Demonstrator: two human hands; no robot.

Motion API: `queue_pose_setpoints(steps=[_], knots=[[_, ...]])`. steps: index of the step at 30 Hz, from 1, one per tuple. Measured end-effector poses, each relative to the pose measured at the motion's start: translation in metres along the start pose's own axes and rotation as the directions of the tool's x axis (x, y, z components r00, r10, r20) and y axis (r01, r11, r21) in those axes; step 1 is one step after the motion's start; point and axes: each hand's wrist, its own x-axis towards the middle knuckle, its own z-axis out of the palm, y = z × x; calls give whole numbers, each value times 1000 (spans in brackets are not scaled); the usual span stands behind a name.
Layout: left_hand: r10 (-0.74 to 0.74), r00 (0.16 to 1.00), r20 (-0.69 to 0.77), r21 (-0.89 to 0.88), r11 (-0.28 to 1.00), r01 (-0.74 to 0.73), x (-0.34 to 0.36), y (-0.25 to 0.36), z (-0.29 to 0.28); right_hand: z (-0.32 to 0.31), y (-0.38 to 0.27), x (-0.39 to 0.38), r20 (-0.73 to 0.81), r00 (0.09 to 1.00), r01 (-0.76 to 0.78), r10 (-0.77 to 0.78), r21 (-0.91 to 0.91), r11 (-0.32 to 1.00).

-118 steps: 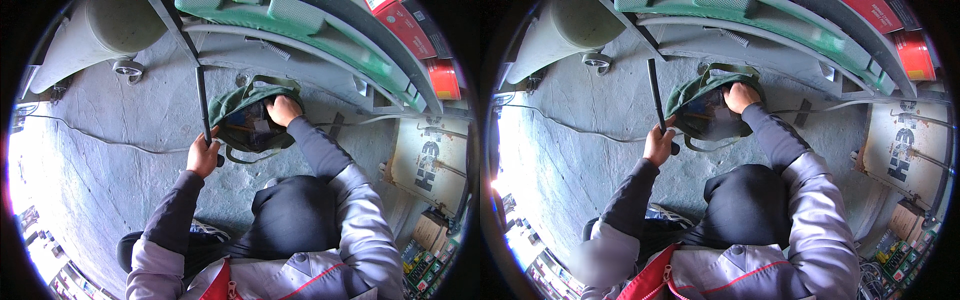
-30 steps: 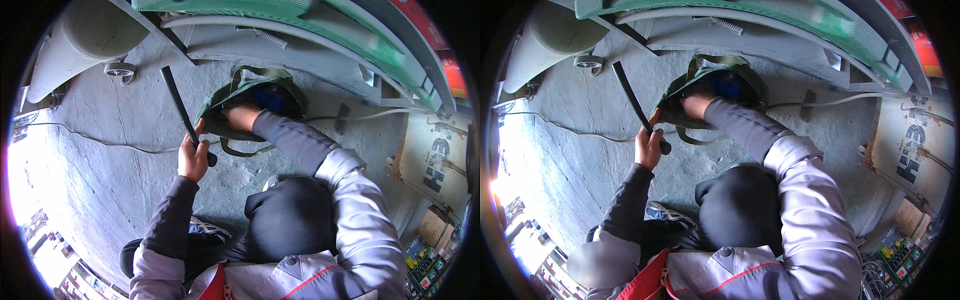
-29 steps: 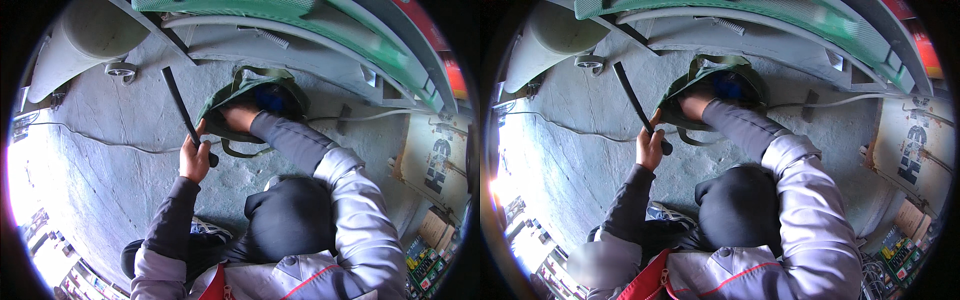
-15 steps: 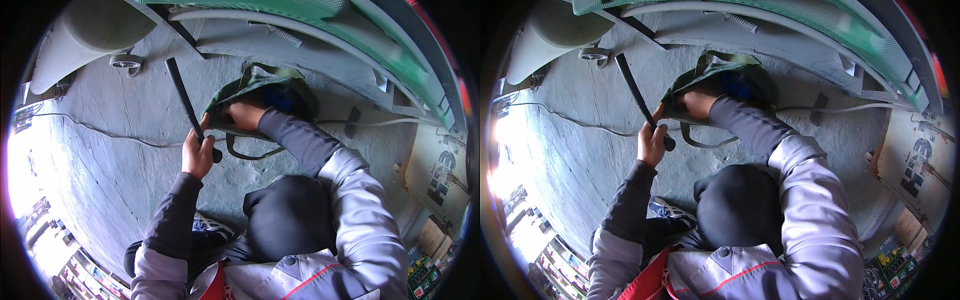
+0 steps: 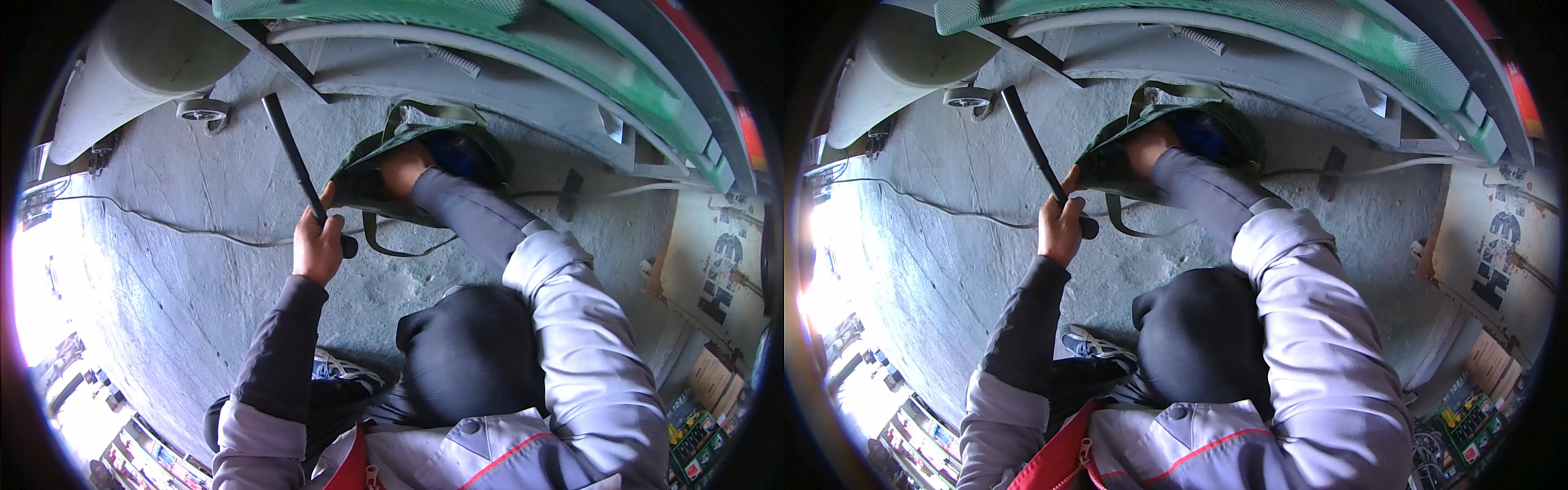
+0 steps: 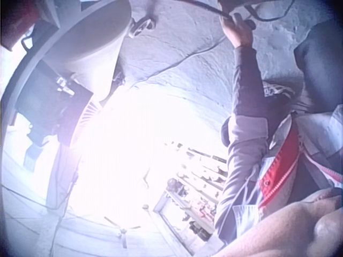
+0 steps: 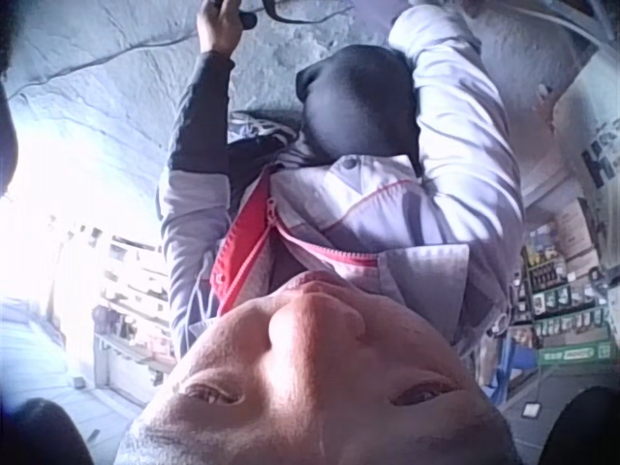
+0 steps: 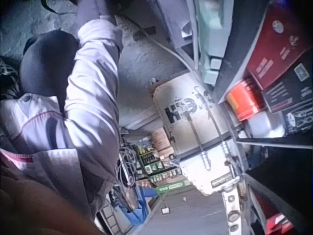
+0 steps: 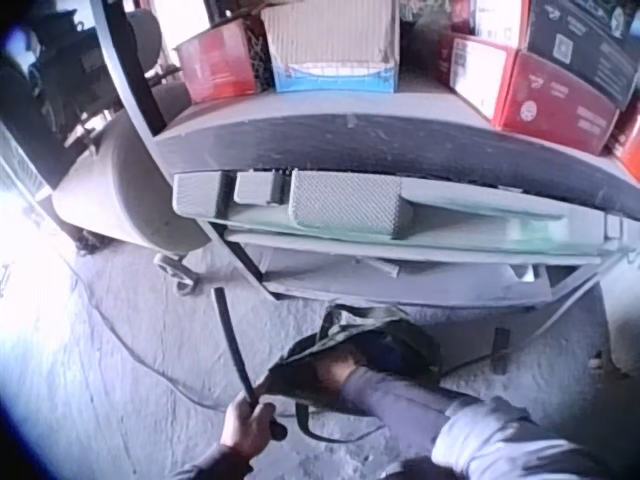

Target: The person uses a hot glue gun to apply glue to the car bumper, then retrieves a rubber mallet from a bag and uses it to tap a small black piece into place on the bumper.

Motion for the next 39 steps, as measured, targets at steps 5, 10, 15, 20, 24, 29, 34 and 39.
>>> queue_pose_setpoints(steps=[5, 10, 15, 20, 24, 29, 34, 39], knots=[[44, 999, -15, 17, 999, -43, 1, -2, 3, 12, 2, -16, -267, 948, 154, -171, -81, 985], [-12, 1000, 9, 16, 1000, 12, -3, 1, 1, 24, 3, -41, -154, 939, 271, -306, -215, 938], [27, 1000, 5, 20, 999, -27, -10, 0, 0, 20, 9, -46, 4, 982, 191, -191, -23, 981], [43, 999, -27, 8, 999, -43, -18, -7, -5, 12, 12, -40, 0, 995, 99, -103, 260, 960], [-21, 999, -38, -35, 999, 20, -25, -13, -12, 1, 16, -35, -13, 998, 64, -64, 342, 937], [-17, 1000, -26, -28, 999, 16, -25, -14, -11, -13, 22, -34, 34, 999, 21, -40, 445, 895], [29, 999, -37, -54, 998, -31, -20, -9, -5, -18, 26, -29, -52, 998, 5, 25, 509, 861], [-27, 1000, -15, -80, 996, 25, -22, -4, -5, -11, 23, -18, -23, 999, -18, 43, 642, 767]])
